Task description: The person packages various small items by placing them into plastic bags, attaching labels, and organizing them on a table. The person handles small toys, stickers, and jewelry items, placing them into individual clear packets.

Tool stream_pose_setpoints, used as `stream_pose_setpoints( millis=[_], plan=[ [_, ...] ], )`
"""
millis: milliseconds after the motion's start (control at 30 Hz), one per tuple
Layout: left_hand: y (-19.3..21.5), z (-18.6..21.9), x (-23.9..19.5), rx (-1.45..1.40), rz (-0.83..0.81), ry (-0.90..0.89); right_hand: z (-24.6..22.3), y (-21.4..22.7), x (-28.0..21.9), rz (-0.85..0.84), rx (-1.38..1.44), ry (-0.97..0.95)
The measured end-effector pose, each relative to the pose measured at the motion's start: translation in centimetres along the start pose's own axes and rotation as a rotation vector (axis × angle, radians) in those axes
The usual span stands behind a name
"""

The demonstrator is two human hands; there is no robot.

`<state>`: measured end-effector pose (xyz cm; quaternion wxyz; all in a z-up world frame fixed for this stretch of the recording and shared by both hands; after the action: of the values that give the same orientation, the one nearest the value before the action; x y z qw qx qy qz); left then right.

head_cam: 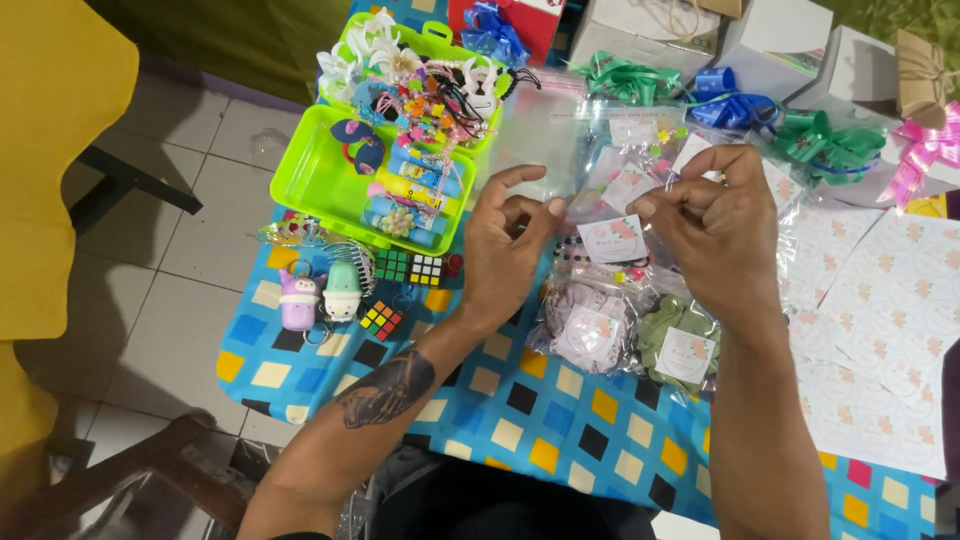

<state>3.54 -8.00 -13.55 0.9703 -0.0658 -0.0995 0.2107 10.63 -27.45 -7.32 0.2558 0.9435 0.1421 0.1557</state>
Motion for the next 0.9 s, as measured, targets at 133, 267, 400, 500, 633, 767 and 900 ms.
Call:
stream_pose_setpoints(
  millis=[133,267,400,500,633,767,900],
  plan=[
    [0.8,0.8,0.2,0.04,0.018,-0.205,-2.3,-0.5,-0.4,0.068,-0.068,0.242],
    [0.8,0.4,0.3,0.042,0.008,-0.265,-2.8,-0.7,-0.2,-0.059,0.083,0.151],
    [1.0,0.7,0.3,-0.023,0.029,-0.234,-2.0,-1.1,-0.3,-0.076,0.078,0.14],
    [0.6,1.7,0.1,-0.036,0.011,-0.237,-2.2,-0.6,-0.3,-0.005,0.04,0.19],
    [0.8,1.5,0.2,-0.111,0.029,-0.184,-4.3,-1.5,-0.5,-0.079,0.065,0.18],
    [1.5,0.9,0.6,-0.1,0.075,-0.16,-2.8,-2.3,-0.2,-0.045,0.12,0.122],
    [2.0,1.9,1.0,0.068,0.07,-0.238,-1.4,-1.5,-0.3,0.024,0.056,0.086]
  ],
)
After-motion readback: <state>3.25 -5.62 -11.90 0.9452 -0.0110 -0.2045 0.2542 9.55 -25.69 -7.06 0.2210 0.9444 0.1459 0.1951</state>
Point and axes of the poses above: each hand's wrist, its own x-axis towards the middle knuckle, its own y-axis out of the back of the hand, z = x × y, the point moved 5 cm from there along x, towards the middle knuckle, and after that the axes turned 1 degree about z, right-handed, at the moved point
